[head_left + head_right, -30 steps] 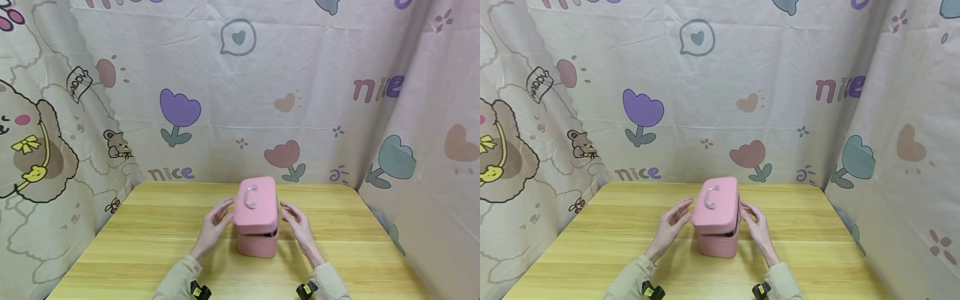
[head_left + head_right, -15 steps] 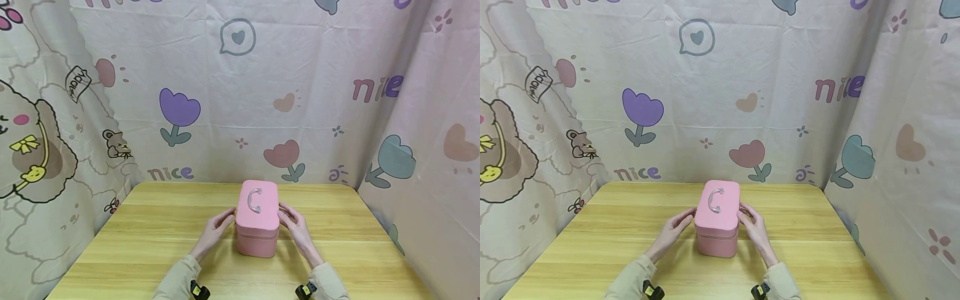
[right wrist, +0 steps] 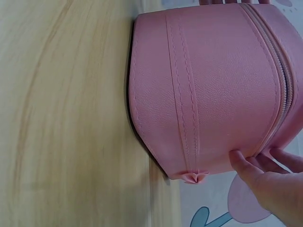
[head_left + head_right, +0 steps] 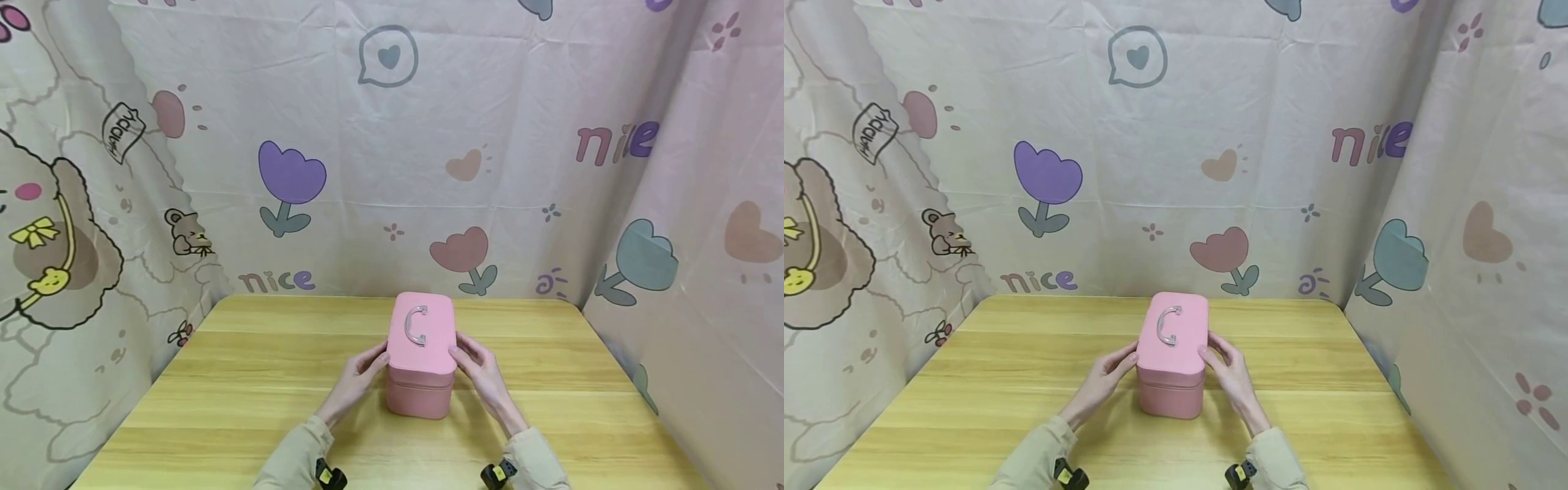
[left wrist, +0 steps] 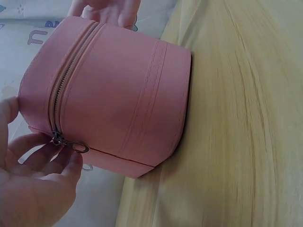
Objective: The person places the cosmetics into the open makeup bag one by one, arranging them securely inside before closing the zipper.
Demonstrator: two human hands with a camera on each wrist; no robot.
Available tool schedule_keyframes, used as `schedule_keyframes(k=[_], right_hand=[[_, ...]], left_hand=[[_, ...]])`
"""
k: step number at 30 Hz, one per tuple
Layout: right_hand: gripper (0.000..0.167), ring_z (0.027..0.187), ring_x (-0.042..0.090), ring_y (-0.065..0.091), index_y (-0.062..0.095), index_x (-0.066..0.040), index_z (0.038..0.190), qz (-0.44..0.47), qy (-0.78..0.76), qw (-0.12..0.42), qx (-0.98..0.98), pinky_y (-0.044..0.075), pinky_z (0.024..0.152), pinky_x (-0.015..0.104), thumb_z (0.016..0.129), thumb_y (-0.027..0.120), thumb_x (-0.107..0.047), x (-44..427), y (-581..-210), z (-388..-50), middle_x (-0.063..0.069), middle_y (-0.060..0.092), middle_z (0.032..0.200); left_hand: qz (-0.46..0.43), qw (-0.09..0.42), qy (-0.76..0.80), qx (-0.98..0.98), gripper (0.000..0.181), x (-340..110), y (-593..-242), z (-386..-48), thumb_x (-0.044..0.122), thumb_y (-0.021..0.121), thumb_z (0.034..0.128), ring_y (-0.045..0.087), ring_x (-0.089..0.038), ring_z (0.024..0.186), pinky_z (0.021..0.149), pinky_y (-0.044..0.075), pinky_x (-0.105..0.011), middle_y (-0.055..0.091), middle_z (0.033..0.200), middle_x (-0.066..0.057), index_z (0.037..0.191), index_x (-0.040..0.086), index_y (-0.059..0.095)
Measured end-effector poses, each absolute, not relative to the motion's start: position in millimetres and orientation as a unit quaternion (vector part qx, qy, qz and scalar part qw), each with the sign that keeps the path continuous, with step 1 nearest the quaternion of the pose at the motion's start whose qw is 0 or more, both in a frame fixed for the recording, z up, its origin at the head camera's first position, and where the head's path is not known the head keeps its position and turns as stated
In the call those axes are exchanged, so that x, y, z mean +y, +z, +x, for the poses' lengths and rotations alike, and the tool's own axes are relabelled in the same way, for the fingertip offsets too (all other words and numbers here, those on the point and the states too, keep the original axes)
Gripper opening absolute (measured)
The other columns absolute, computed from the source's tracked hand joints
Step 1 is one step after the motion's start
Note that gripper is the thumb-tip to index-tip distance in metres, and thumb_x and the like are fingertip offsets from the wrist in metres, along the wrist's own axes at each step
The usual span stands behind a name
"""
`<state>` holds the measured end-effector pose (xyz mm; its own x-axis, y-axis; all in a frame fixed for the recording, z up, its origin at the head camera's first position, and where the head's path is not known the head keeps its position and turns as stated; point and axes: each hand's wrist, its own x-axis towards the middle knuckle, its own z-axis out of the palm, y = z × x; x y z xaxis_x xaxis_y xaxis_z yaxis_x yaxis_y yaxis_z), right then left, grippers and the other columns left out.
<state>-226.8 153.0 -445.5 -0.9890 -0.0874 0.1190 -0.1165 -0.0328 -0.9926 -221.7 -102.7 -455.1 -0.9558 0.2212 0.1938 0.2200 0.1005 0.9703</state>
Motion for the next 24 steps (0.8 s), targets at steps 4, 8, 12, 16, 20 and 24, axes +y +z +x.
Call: schedule_keyframes(k=[4,8,12,16,20,24], right_hand=[[0.06,0.143,0.038,0.042,0.037,0.007,0.15,0.076,0.704,0.016,-0.705,0.048,0.108,0.025,0.1,0.06,-0.015,153.7,-445.9,-226.0,0.027,0.044,0.153],[0.061,0.147,0.036,0.039,0.038,0.005,0.151,0.082,0.687,0.023,-0.722,0.041,0.116,0.036,0.098,0.062,-0.015,154.6,-446.8,-225.7,0.025,0.044,0.154],[0.064,0.149,0.035,0.035,0.035,0.001,0.153,0.099,0.683,0.024,-0.724,0.043,0.114,0.029,0.098,0.062,-0.015,154.9,-446.8,-226.5,0.023,0.041,0.157],[0.065,0.149,0.033,0.032,0.035,-0.003,0.155,0.123,0.679,0.038,-0.723,0.039,0.116,0.029,0.097,0.063,-0.012,155.6,-447.4,-228.4,0.02,0.038,0.159],[0.056,0.152,0.037,0.026,0.046,-0.002,0.148,0.143,0.657,0.07,-0.737,0.018,0.126,0.052,0.096,0.064,-0.01,156.6,-449.6,-228.7,0.022,0.038,0.159],[0.046,0.152,0.042,0.024,0.057,0.0,0.14,0.151,0.635,0.096,-0.751,0.011,0.125,0.062,0.095,0.065,-0.011,156.0,-450.4,-227.0,0.025,0.039,0.157]], left_hand=[[0.148,0.003,0.654,0.742,0.051,-101.1,-455.9,-221.9,0.025,0.056,0.1031,0.04,-0.033,0.147,0.121,0.029,-0.047,0.043,0.157,-0.012,0.147,0.001,0.047],[0.154,0.004,0.652,0.742,0.051,-101.0,-456.7,-222.1,0.025,0.056,0.1035,0.039,-0.033,0.147,0.121,0.029,-0.045,0.042,0.157,-0.012,0.147,0.001,0.047],[0.172,0.002,0.651,0.739,0.048,-103.1,-457.2,-222.7,0.022,0.05,0.106,0.037,-0.034,0.148,0.121,0.029,-0.045,0.041,0.158,-0.015,0.148,0.0,0.045],[0.188,-0.004,0.65,0.737,0.044,-105.5,-457.6,-223.4,0.016,0.043,0.1078,0.037,-0.038,0.147,0.12,0.032,-0.046,0.041,0.157,-0.02,0.148,-0.003,0.045],[0.179,-0.023,0.64,0.747,0.042,-105.7,-458.1,-223.2,0.01,0.048,0.1049,0.047,-0.04,0.14,0.118,0.038,-0.047,0.049,0.151,-0.023,0.144,-0.003,0.05],[0.159,-0.047,0.627,0.761,0.04,-103.9,-458.8,-222.9,0.002,0.056,0.0995,0.059,-0.04,0.126,0.111,0.047,-0.046,0.06,0.139,-0.023,0.139,-0.002,0.056]])
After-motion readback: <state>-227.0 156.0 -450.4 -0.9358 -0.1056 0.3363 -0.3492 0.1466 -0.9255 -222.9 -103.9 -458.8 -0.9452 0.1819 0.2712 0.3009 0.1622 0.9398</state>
